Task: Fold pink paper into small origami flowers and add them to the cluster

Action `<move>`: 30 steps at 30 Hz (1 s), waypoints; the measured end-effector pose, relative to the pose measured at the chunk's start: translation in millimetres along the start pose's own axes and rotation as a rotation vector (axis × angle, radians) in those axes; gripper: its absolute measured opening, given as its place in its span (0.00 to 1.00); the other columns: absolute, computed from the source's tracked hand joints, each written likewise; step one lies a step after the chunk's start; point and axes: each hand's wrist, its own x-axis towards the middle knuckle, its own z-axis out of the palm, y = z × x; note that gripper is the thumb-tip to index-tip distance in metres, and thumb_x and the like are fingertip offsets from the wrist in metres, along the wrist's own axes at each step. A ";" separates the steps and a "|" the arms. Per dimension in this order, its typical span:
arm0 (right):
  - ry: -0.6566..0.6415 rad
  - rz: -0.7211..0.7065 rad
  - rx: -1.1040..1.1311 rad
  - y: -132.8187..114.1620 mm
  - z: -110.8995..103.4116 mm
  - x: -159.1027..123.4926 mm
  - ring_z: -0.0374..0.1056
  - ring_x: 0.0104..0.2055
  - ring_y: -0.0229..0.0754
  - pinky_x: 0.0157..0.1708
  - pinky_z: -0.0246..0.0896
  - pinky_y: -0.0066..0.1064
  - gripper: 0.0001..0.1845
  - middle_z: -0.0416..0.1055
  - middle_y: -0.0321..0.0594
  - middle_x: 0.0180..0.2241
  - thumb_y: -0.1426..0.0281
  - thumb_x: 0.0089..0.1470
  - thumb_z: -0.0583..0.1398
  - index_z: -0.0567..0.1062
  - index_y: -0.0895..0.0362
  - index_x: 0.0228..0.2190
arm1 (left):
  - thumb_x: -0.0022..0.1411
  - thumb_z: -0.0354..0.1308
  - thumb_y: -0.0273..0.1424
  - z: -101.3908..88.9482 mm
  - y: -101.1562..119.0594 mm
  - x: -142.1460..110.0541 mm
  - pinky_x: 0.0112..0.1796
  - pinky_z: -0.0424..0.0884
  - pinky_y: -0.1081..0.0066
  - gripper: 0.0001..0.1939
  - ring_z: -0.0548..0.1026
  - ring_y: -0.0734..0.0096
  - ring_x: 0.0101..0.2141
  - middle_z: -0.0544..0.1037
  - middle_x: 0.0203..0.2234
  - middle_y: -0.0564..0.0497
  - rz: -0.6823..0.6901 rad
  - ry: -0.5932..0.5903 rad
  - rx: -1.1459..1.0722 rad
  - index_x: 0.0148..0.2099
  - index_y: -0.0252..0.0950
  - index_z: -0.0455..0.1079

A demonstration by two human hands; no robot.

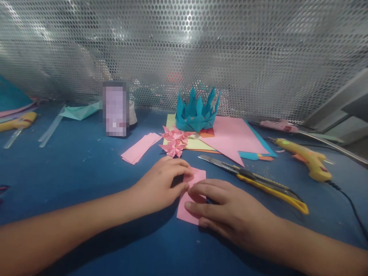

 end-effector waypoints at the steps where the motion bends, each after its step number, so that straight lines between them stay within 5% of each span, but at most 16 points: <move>1: -0.009 0.004 0.000 -0.1 -0.1 -0.2 0.65 0.41 0.42 0.41 0.62 0.33 0.13 0.69 0.45 0.40 0.67 0.61 0.52 0.72 0.55 0.44 | 0.57 0.57 0.30 -1.1 -0.1 0.8 0.48 0.63 0.59 0.09 0.69 0.60 0.46 0.75 0.43 0.47 0.003 -0.016 0.015 0.41 0.39 0.74; 11: -0.035 0.022 -0.005 -0.9 0.0 -1.5 0.62 0.37 0.40 0.39 0.60 0.31 0.13 0.67 0.44 0.39 0.67 0.61 0.51 0.72 0.55 0.44 | 0.59 0.54 0.28 -1.5 -1.6 -0.5 0.48 0.64 0.60 0.09 0.68 0.63 0.47 0.63 0.53 0.44 0.011 -0.073 -0.014 0.42 0.37 0.72; 15: -0.051 0.034 -0.002 -0.9 1.0 -2.9 0.61 0.38 0.40 0.40 0.59 0.32 0.13 0.66 0.43 0.40 0.67 0.61 0.51 0.71 0.55 0.44 | 0.63 0.49 0.27 -1.5 -1.1 1.9 0.45 0.66 0.66 0.09 0.70 0.68 0.43 0.71 0.42 0.46 0.110 -0.143 -0.060 0.40 0.36 0.71; 19: -0.038 0.018 -0.009 -0.9 2.3 -3.1 0.61 0.37 0.40 0.39 0.59 0.32 0.13 0.67 0.43 0.39 0.66 0.61 0.51 0.71 0.54 0.44 | 0.62 0.51 0.26 -9.1 0.5 1.0 0.47 0.66 0.65 0.09 0.70 0.67 0.44 0.70 0.44 0.46 0.133 -0.220 -0.035 0.43 0.36 0.70; 30: -0.014 -0.010 -0.048 -0.4 7.6 -6.4 0.61 0.38 0.42 0.39 0.61 0.35 0.14 0.66 0.45 0.37 0.67 0.60 0.52 0.72 0.55 0.45 | 0.55 0.56 0.33 -32.6 17.7 -12.2 0.55 0.56 0.51 0.34 0.55 0.51 0.58 0.57 0.61 0.50 0.120 -0.464 0.191 0.63 0.42 0.52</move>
